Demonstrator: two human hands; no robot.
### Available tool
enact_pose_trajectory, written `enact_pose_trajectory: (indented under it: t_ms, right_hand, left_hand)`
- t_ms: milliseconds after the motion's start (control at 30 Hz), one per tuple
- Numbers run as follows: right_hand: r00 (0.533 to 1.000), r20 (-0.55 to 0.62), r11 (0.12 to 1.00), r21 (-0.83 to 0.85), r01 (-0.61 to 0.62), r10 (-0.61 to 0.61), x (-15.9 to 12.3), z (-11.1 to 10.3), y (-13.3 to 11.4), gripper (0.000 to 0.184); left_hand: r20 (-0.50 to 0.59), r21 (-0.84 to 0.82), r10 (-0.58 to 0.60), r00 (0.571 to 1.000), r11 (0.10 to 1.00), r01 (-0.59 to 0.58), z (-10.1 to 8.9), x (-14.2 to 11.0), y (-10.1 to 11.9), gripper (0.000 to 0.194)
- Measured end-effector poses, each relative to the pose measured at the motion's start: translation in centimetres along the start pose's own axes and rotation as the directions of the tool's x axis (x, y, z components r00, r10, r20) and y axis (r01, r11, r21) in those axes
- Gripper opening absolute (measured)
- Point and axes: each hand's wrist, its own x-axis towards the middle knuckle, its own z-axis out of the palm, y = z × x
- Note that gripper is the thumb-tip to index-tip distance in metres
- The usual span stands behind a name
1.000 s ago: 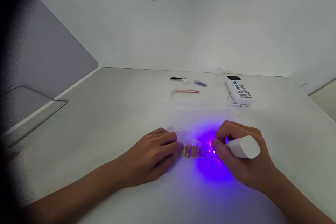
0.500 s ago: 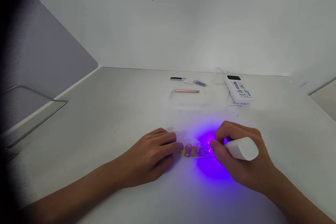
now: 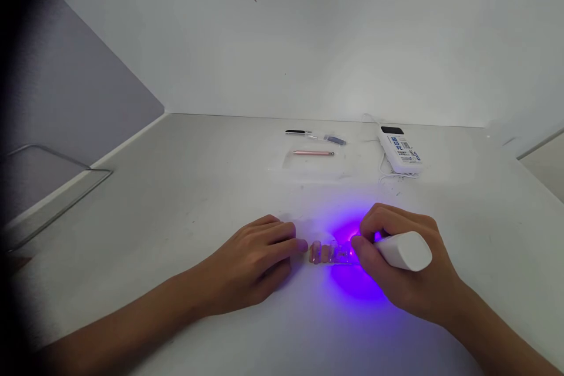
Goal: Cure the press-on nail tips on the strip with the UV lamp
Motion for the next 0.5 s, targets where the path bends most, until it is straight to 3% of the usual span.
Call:
enact_pose_trajectory:
  t_ms: [500]
  right_hand:
    - [1.0, 0.0, 1.0, -0.017, 0.02, -0.02, 0.06, 0.02, -0.1, 0.022]
  left_hand:
    - [-0.005, 0.004, 0.005, 1.0, 1.0, -0.005, -0.14, 0.02, -0.04, 0.03]
